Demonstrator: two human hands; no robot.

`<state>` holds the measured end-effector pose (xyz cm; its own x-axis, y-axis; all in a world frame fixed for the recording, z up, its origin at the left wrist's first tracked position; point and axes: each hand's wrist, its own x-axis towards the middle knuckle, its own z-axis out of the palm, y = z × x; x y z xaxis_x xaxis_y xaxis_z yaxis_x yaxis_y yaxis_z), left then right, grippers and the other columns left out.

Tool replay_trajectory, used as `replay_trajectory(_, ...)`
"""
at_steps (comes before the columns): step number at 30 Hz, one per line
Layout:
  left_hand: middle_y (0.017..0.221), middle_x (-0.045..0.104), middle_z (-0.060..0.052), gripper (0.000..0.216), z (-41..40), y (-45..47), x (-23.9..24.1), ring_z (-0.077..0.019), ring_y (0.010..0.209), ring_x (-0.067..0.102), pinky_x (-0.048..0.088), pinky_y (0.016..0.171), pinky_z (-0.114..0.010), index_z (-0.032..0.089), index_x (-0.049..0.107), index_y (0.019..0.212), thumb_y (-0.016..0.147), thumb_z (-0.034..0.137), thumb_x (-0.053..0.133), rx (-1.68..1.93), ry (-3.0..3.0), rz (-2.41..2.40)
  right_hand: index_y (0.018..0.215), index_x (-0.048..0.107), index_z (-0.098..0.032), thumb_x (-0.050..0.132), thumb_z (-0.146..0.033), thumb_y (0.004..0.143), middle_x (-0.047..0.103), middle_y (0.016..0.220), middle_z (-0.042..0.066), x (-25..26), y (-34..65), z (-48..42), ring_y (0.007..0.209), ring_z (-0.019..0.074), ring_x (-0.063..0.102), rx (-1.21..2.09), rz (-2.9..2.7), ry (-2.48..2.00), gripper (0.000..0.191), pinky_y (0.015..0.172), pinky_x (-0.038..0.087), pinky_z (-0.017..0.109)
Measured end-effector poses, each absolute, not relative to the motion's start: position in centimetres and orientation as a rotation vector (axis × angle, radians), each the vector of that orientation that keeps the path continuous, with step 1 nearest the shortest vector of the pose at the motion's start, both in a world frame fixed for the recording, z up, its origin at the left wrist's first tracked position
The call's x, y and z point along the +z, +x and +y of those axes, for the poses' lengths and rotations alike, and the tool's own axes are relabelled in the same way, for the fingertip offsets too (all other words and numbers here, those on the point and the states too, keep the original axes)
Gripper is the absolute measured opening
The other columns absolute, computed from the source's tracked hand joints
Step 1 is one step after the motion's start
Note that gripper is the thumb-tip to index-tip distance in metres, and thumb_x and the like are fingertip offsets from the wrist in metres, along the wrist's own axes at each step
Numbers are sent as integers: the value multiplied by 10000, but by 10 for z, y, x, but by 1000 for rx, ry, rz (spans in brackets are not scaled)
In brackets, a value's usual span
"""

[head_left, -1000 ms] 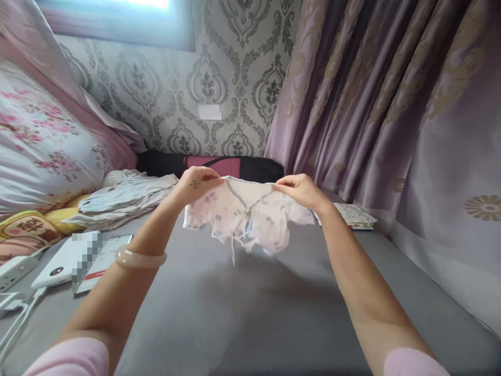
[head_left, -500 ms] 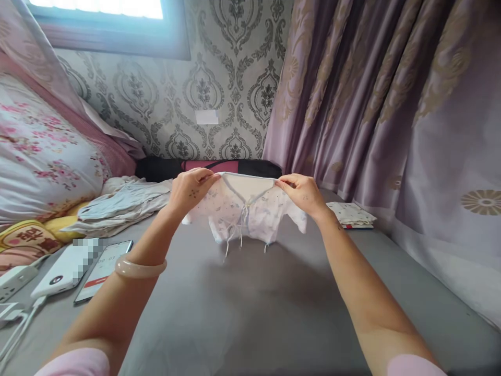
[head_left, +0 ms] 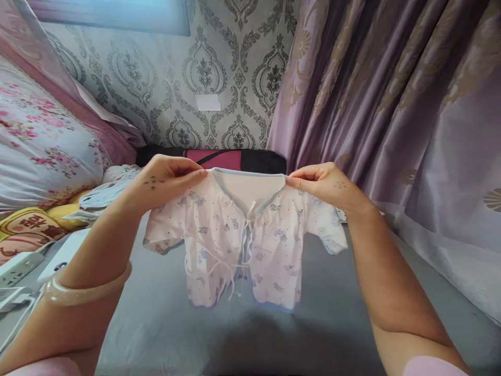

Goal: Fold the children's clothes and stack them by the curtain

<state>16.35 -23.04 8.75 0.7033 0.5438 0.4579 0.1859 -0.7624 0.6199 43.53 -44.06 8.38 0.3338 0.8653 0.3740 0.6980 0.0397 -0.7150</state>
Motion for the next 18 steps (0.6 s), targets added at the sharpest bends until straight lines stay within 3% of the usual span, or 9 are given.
replay_trajectory(3, 593, 528, 20, 402, -198, 186, 56, -79, 529, 403, 272, 451, -186, 135, 710, 766, 770, 520, 598, 515, 2382, 577, 870, 769, -172, 703, -621, 713, 720, 790, 36, 50, 460, -411, 673, 150, 604, 479, -1457, -1745, 480, 595, 436, 250)
replay_trajectory(6, 579, 541, 11, 434, -162, 217, -4, -98, 527, 433, 284, 459, -201, 137, 685, 700, 762, 546, 555, 329, 2425, 593, 851, 762, -144, 664, -581, 760, 721, 763, 39, -8, 483, -377, 664, 153, 600, 573, -1470, -1881, 457, 582, 418, 239)
replay_trajectory(12, 712, 667, -46, 392, -130, 261, -111, -179, 682, 592, 380, 585, -236, 151, 711, 842, 815, 455, 464, 200, 2584, 669, 928, 742, -224, 564, -429, 887, 735, 900, 43, -94, 490, -344, 848, 188, 642, 305, -1512, -2372, 274, 669, 393, 234)
replay_trajectory(18, 949, 716, -68, 391, -128, 271, -131, -219, 880, 650, 410, 662, -251, 226, 660, 1036, 930, 442, 352, 138, 2745, 757, 1059, 673, -260, 419, -403, 981, 711, 1066, 63, -114, 488, -336, 985, 200, 634, 251, -1591, -2550, 302, 733, 378, 251)
